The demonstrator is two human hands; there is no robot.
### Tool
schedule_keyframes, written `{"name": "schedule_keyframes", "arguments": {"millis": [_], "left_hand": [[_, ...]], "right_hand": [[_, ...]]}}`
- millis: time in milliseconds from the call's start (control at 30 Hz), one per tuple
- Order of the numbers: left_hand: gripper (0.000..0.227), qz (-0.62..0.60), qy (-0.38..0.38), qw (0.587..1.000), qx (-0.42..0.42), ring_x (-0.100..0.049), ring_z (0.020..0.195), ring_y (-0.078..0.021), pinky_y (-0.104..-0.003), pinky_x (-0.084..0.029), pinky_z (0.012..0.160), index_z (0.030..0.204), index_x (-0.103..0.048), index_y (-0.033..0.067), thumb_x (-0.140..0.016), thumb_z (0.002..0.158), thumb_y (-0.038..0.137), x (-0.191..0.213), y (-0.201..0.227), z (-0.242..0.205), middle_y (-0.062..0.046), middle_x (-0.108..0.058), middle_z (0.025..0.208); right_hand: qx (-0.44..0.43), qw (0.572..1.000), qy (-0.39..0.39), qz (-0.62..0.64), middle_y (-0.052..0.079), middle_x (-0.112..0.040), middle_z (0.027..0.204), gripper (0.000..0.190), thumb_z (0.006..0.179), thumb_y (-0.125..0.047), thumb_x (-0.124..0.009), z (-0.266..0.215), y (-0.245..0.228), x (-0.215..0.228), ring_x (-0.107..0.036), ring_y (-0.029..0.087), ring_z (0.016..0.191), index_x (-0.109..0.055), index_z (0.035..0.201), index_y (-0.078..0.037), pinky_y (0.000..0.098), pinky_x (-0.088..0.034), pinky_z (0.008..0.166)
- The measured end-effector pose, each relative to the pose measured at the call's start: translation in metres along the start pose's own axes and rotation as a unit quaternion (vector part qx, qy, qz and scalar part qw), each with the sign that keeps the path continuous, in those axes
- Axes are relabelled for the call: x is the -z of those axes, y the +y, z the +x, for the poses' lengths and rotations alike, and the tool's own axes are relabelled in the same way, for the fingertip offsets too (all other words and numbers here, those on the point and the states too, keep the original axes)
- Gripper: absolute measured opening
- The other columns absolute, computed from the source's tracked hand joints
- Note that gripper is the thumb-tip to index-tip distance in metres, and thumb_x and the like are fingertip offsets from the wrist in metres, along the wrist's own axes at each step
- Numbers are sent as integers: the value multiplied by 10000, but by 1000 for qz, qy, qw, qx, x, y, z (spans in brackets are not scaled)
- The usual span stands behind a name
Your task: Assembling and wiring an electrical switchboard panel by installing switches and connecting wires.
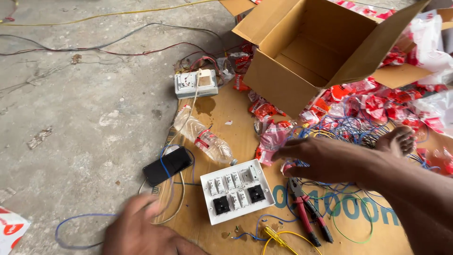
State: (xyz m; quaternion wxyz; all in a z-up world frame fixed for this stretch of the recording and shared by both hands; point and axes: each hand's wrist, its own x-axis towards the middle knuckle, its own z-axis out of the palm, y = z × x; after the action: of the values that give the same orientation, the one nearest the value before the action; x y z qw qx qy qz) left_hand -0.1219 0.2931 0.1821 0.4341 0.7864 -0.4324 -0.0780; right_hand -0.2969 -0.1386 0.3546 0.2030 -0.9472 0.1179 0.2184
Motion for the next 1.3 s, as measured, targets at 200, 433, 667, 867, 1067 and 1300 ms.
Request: {"name": "schedule_keyframes", "arguments": {"millis": [200,433,667,867,1067,1300], "left_hand": [[189,76,-34,996,-10,-678,1013,-429,-519,-532,802,1180,-532,75,-517,995,108,-108,2,144,-222,-710,1062],[195,132,-178,973,60,-670,958,-474,-610,-488,802,1161,-497,45,-482,1014,172,-140,-10,167,-255,-721,992],[516,192,-273,937,105,-691,907,-478,-590,-541,799,1347,-455,-38,-540,857,101,-144,-24,103,-312,-685,969],[512,99,-291,934,180,-690,899,-466,-577,-534,807,1398,-481,19,-559,911,154,-212,-46,29,-289,-695,938],[327,-71,-263,949,161,-681,915,-469,-586,-505,788,1236,-506,72,-586,944,193,-260,-32,0,-236,-719,937],[165,-180,-309,921,152,-639,1011,-486,-552,-484,851,1116,-426,71,-491,1050,208,-240,29,49,-284,-651,982]], "right_hand": [[157,985,-54,-51,30,-666,1211,406,926,-235,-617,28,82,-151,-669,194,1087,-580,1324,-164,335,-543,856],[-238,780,-69,575,188,-747,1053,482,914,-326,-778,69,37,-303,-743,247,899,-558,1257,-68,389,-621,801],[-350,722,92,589,174,-718,971,466,928,-351,-709,91,11,-292,-720,264,848,-605,1148,46,397,-584,720],[-207,905,228,294,186,-640,1083,447,881,-210,-661,98,18,-266,-675,354,979,-571,1299,-82,427,-540,854],[-40,957,228,177,202,-616,1166,559,819,-2,-579,149,29,-217,-637,423,1037,-628,1349,-171,476,-522,912],[65,969,219,89,99,-711,1157,484,826,36,-566,186,24,-185,-692,331,1064,-759,1195,-211,433,-542,969]]}}
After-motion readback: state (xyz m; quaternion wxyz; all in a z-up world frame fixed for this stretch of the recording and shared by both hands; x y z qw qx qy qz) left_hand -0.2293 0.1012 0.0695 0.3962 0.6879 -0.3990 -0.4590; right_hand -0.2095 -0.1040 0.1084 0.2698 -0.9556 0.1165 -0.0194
